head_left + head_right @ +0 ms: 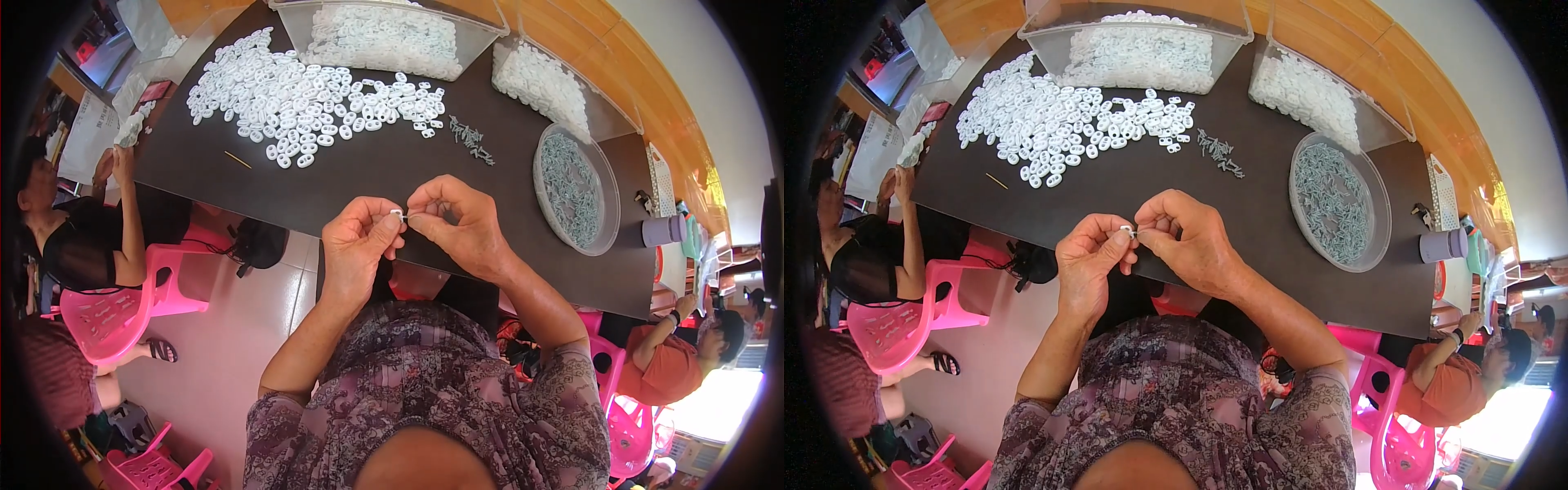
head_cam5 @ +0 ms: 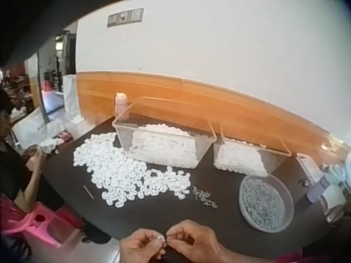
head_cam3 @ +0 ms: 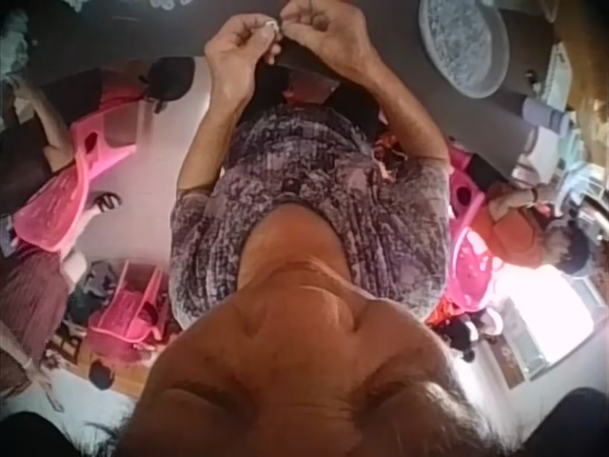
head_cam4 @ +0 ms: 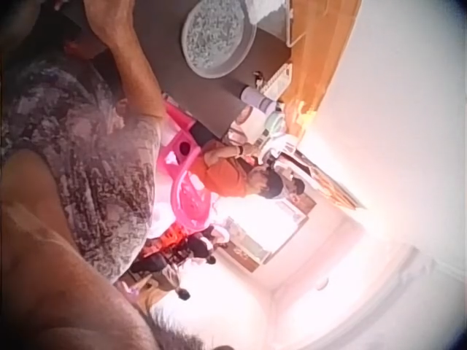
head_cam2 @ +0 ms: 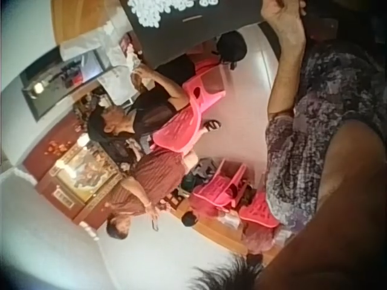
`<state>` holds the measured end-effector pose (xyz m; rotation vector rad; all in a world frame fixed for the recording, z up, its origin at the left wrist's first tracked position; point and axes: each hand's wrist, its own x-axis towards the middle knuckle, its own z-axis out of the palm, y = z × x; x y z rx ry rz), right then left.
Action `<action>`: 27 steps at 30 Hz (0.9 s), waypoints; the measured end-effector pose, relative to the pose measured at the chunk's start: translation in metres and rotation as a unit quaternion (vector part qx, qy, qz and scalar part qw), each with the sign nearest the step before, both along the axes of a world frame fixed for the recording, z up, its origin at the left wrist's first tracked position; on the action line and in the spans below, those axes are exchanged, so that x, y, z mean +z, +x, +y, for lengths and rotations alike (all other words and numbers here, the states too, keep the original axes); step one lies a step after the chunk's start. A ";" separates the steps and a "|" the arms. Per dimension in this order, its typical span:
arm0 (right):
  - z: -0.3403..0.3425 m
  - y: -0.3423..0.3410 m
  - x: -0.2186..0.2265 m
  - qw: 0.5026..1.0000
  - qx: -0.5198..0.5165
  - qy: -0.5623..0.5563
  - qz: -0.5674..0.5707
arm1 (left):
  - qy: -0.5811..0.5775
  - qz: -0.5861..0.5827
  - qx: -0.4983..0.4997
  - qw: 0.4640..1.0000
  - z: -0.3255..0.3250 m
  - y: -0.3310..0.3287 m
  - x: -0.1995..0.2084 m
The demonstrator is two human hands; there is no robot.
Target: Assembling small white plastic components by inserting tiny metal pins into pre-drilled holes at a workshop table.
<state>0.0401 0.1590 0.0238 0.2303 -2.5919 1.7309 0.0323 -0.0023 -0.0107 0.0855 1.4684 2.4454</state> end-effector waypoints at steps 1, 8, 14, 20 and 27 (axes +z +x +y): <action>0.000 0.000 0.000 1.000 0.001 0.000 0.000 | -0.006 0.001 0.003 1.000 0.000 0.000 0.000; -0.001 0.000 0.000 1.000 -0.001 0.011 -0.003 | -0.029 0.022 0.001 0.999 0.001 0.002 0.000; -0.002 0.002 -0.005 0.999 -0.002 -0.027 -0.026 | -0.065 0.055 0.039 0.996 0.006 0.008 0.000; -0.006 0.006 -0.007 0.992 -0.027 -0.116 -0.050 | -0.067 0.074 0.066 0.993 0.013 0.014 -0.003; -0.014 0.011 -0.013 0.975 -0.070 -0.210 -0.028 | -0.020 0.061 0.100 0.993 0.018 0.014 -0.002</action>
